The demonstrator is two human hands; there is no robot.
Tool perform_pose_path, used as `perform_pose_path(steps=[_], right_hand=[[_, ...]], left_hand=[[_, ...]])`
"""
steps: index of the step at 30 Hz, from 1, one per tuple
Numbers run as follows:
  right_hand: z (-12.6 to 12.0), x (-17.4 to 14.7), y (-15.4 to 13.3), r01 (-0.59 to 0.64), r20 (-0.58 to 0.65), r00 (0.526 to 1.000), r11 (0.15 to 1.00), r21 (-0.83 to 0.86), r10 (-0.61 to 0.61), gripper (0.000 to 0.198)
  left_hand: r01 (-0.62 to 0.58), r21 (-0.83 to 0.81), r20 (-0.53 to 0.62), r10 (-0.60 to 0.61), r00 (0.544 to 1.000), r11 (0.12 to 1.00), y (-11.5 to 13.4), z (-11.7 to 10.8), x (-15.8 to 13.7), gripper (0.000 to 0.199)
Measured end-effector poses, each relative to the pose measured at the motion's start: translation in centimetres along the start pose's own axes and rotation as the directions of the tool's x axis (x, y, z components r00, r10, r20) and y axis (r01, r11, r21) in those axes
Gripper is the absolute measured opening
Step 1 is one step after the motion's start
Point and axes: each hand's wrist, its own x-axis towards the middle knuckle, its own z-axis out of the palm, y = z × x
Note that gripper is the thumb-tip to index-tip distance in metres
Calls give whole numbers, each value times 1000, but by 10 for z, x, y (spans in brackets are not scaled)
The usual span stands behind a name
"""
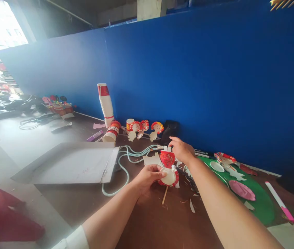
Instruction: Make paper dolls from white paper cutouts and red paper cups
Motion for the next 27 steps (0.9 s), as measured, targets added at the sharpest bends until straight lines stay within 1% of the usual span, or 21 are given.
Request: perform_pose_path(steps=[3,7,11,15,17,19,20,22,25,26,27], right_hand=[[5,11,2,-6,22,1000,996,-89,8,23],[3,20,16,-32,-2,999,985,-167,32,29],[-4,25,28,-37,-19,999,979,-202,34,31],[-14,23,28,-55,-37,998,977,-205,48,32],[-19,19,24,-77,-59,996,988,-136,70,30],[-22,11,18,-144,-76,987,990,8,144,26],[-23,5,15,-193,-70,977,977,91,199,25],[-24,-10,7,-266,-23,961,946,183,274,24],[-19,-41,-7,-306,49,951,905,295,305,32],[-16,-52,-11,-314,63,948,881,354,312,37],[-12,-63,-16,-330,85,939,801,499,334,40]], left_hand=[[2,-20,18,-2,1000,1000,0,0,1,58],[13,-25,25,-13,1000,1000,2,2,-2,57],[25,-19,21,-25,999,1000,4,4,-4,56],[26,-25,23,-26,999,999,4,3,-3,57],[24,-19,19,-24,1000,1000,5,3,-3,57],[20,-19,16,-20,1000,1000,5,3,-4,58],[19,-21,17,-19,1000,1000,6,3,-4,58],[17,-23,22,-17,1000,1000,7,4,-5,58],[8,-27,11,-8,1000,1000,8,5,-5,58],[3,-33,8,-3,1000,999,8,5,-5,57],[-2,-41,10,2,1000,999,7,5,-5,57]])
